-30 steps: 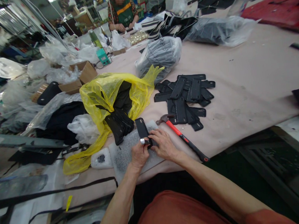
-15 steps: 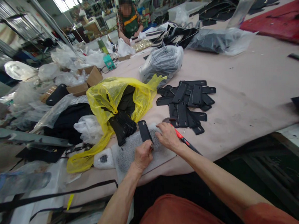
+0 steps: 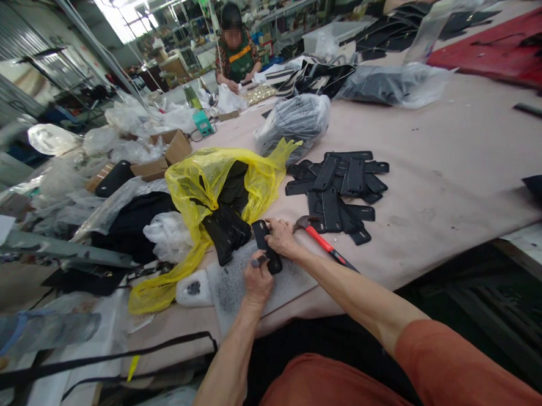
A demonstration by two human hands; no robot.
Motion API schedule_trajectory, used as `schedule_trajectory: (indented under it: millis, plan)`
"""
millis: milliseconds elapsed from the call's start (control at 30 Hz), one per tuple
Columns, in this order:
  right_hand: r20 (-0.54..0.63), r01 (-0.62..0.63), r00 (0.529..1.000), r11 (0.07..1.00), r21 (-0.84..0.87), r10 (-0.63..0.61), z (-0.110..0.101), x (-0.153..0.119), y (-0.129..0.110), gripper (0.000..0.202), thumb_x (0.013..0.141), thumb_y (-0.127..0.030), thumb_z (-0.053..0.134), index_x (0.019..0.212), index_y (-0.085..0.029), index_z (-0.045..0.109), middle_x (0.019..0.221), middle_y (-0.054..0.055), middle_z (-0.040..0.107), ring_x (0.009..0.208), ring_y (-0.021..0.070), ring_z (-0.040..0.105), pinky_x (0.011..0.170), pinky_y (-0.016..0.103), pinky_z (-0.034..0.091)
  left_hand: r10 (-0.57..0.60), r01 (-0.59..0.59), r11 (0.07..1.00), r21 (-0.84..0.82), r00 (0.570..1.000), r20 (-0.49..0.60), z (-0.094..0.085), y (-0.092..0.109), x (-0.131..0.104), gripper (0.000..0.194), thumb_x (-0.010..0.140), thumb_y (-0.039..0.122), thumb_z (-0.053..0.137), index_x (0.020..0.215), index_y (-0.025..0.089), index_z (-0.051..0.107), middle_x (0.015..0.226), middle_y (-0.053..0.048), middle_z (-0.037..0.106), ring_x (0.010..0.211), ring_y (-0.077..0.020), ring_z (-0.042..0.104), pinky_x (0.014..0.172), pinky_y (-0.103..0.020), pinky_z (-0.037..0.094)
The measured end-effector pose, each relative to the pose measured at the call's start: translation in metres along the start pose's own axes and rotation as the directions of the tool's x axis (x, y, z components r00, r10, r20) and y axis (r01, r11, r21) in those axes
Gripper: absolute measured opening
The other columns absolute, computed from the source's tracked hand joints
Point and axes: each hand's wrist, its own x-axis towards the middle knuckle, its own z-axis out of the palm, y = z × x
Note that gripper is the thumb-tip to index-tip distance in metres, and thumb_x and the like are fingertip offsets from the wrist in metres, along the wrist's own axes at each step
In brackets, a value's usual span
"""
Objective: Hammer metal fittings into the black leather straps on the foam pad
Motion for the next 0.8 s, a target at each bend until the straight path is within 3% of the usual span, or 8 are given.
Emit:
schedule_trajectory:
  millis: [200, 367, 567, 800]
  plan:
    - [-0.061, -0.008, 0.998, 0.976, 0.216, 0.022, -0.005, -0.001, 0.005, 0.04, 0.073, -0.017, 0.056, 0.113, -0.02, 0.063, 0.095, 0.004, 0.069, 0.098, 0.0224, 0.058, 0.094, 0.039, 0.036, -0.145, 0.143, 0.989, -0.043, 0.988, -0.049, -0.01, 0.01, -0.004, 0.023, 0.089, 0.026, 0.047, 0.097, 0.022, 0.067, 0.099, -0.009, 0.072, 0.098, -0.0255, 0.066, 0.093, -0.043, 0.051]
    - [-0.079, 0.011, 0.997, 0.907, 0.421, 0.025, -0.021, -0.007, 0.006, 0.019, 0.074, -0.021, 0.056, 0.091, -0.02, 0.064, 0.091, 0.002, 0.066, 0.09, 0.0186, 0.058, 0.088, 0.034, 0.042, -0.336, 0.331, 0.941, -0.07, 0.939, -0.077, -0.029, 0.015, -0.019, 0.023, 0.088, 0.033, 0.05, 0.094, 0.021, 0.069, 0.096, -0.009, 0.073, 0.094, -0.0254, 0.068, 0.087, -0.041, 0.053]
    - [-0.005, -0.025, 0.999, 0.738, 0.674, 0.038, -0.037, -0.02, 0.01, 0.015, 0.075, -0.031, 0.056, 0.085, -0.02, 0.056, 0.073, -0.002, 0.06, 0.07, 0.0152, 0.056, 0.068, 0.03, 0.047, -0.511, 0.495, 0.854, -0.162, 0.856, -0.078, -0.043, 0.008, -0.025, 0.028, 0.085, 0.04, 0.052, 0.091, 0.016, 0.067, 0.087, -0.009, 0.074, 0.083, -0.0247, 0.07, 0.076, -0.036, 0.055]
    - [0.052, -0.081, 0.996, 0.485, 0.871, 0.074, -0.042, -0.026, 0.013, 0.021, 0.073, -0.037, 0.055, 0.088, -0.022, 0.052, 0.069, -0.004, 0.051, 0.061, 0.0135, 0.05, 0.063, 0.03, 0.047, -0.557, 0.516, 0.805, -0.292, 0.827, -0.072, -0.04, 0.001, -0.024, 0.028, 0.084, 0.042, 0.054, 0.087, 0.016, 0.064, 0.082, -0.009, 0.074, 0.073, -0.0226, 0.071, 0.068, -0.033, 0.057]
